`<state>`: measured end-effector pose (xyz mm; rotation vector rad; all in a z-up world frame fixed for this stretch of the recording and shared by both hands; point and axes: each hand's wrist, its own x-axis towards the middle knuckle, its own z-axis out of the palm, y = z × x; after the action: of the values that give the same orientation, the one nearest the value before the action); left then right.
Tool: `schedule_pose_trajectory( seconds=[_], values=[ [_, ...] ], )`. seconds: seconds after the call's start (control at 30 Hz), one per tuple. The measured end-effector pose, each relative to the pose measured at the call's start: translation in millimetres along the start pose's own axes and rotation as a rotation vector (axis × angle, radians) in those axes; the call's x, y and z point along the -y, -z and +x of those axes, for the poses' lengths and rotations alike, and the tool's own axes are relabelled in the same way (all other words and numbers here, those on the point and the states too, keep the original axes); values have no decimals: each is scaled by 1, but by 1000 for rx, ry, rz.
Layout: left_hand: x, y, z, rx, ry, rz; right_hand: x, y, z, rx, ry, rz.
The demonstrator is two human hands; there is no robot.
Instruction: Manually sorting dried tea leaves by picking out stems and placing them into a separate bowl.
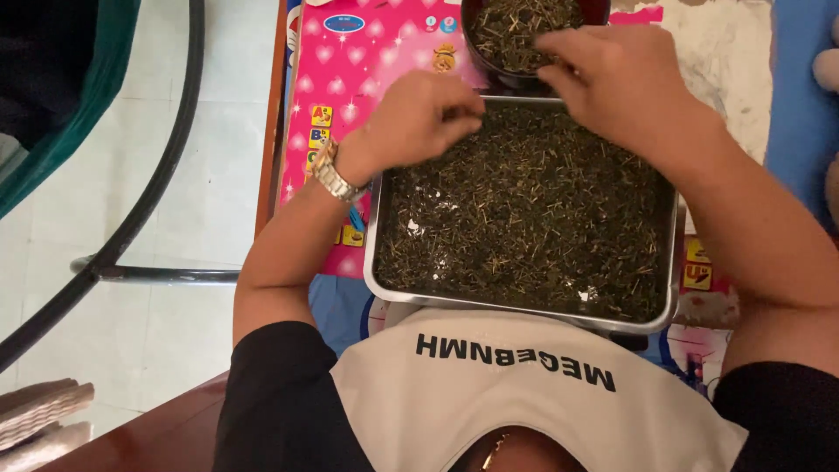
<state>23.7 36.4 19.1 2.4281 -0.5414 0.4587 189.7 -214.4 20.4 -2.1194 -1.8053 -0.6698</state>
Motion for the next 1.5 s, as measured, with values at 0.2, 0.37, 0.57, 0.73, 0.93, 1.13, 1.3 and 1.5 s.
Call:
schedule_pose_trajectory(
  seconds=[0.2,0.37,0.57,0.73,0.93,1.13,1.3,1.5],
  values=[
    [-24,-5,-6,378,107,197,57,45,0,284,-186,-78],
    [-43,-13,-6,567,231,119,133,45,-46,253,-31,13],
    [-48,-15,-1,550,177,69,112,4,-70,257,-53,-20],
    [-47,-18,-2,487,124,81,113,5,-71,242,-42,60],
    [-50,-16,-6,457,72,213,113,4,-73,190,-32,60],
    [-54,-21,-2,392,75,300,115,18,-60,176,-49,147],
    [-37,-23,-3,274,201,422,114,20,-58,234,-42,163],
    [-2,-4,-5,75,404,846,119,10,-66,190,-45,47]
  ],
)
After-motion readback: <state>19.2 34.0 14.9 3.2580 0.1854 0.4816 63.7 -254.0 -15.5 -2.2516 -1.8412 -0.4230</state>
